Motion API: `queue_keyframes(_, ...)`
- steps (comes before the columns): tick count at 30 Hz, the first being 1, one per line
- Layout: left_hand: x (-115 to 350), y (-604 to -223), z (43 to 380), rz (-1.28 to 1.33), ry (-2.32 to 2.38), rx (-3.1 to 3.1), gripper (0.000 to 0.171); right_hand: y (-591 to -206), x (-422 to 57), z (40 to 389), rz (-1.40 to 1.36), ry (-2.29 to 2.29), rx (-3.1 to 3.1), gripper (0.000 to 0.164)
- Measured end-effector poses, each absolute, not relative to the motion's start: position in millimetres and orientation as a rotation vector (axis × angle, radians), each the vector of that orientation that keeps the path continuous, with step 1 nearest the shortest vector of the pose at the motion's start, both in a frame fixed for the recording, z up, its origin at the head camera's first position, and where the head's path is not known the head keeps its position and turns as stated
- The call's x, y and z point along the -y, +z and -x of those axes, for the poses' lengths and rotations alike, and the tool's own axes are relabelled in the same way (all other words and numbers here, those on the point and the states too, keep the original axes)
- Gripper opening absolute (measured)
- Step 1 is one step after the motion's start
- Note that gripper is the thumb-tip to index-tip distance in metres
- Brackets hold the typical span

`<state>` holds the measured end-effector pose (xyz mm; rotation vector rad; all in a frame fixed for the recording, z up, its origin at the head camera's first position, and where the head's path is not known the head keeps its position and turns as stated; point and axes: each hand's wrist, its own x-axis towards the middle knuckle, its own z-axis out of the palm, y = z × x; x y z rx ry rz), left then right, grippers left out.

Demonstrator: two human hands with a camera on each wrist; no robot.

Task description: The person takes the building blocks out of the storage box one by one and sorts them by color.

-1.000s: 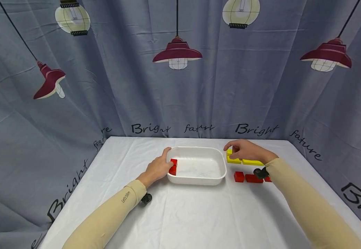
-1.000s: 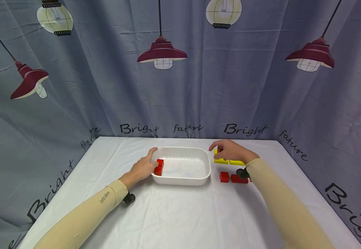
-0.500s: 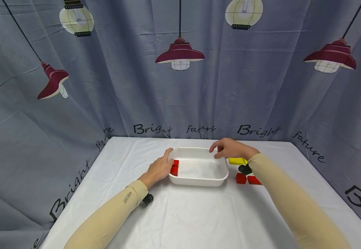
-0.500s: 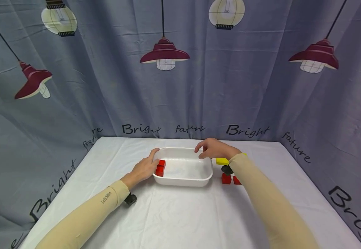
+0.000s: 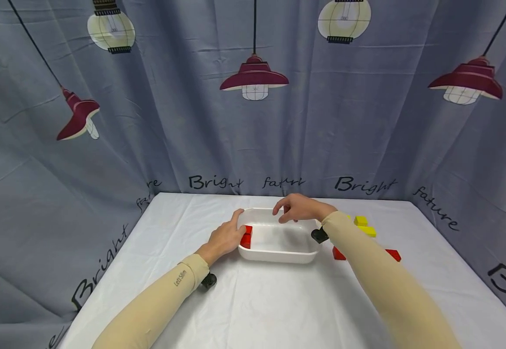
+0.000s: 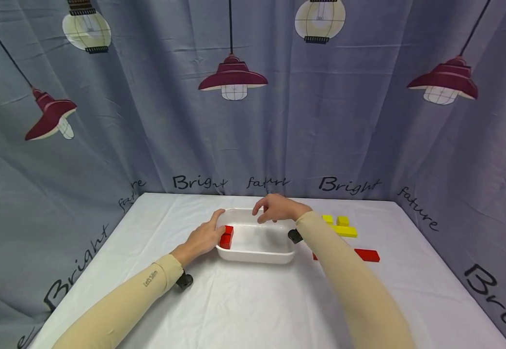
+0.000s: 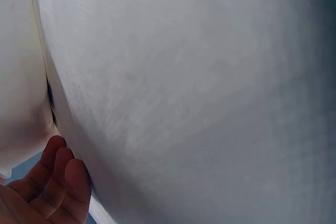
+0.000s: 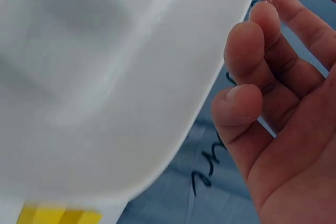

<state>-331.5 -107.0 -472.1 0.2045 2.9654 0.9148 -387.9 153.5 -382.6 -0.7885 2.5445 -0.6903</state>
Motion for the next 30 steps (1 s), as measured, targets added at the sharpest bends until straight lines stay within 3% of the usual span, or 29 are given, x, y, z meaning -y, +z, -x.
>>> queue_keyframes(30,108,-471,333,-0.195,0.839,-2.982,0.066,-418,-95,403,0.804,-0.707,-2.491,0.033)
